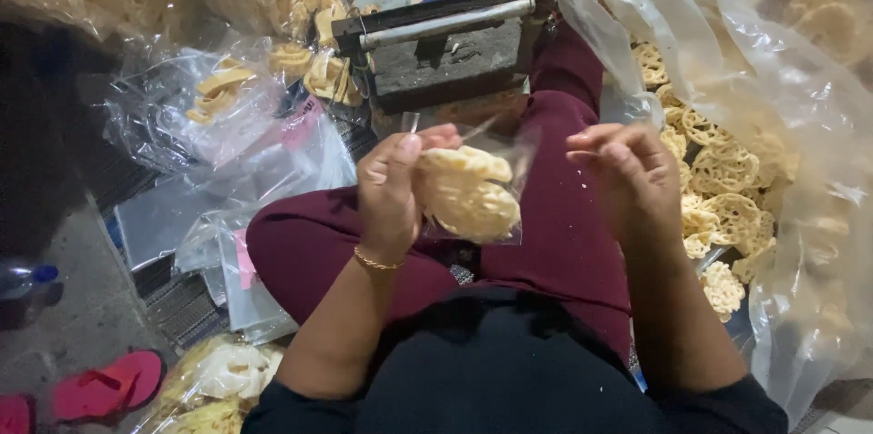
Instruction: The person is manually filling small plastic bags with individual snacks from a large pile.
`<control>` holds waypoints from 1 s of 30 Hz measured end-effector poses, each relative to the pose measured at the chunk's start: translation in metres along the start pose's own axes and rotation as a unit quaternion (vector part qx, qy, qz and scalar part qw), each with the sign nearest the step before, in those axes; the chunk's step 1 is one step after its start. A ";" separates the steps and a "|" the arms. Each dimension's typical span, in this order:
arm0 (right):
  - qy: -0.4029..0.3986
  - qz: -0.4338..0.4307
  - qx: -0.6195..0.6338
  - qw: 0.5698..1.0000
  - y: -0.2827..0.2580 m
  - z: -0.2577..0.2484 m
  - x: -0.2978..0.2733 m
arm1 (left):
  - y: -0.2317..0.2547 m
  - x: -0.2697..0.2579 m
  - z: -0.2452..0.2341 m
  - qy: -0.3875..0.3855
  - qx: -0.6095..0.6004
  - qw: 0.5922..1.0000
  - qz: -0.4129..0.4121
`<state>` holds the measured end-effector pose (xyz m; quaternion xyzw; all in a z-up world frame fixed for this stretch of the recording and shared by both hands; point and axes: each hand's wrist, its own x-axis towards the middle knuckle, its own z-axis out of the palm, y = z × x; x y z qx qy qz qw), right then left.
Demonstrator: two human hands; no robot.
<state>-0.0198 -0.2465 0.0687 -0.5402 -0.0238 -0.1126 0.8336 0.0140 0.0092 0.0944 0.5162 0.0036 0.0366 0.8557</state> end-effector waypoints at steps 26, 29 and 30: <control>-0.164 -0.058 -0.113 0.978 -0.004 0.025 0.025 | 0.024 0.005 -0.015 -0.081 0.207 0.975 0.014; -0.193 -0.056 -0.143 0.969 -0.005 0.018 0.022 | 0.025 0.004 -0.014 -0.088 0.190 0.978 0.001; -0.196 -0.044 -0.134 0.970 -0.003 0.016 0.019 | 0.025 0.003 -0.013 -0.090 0.183 0.979 0.001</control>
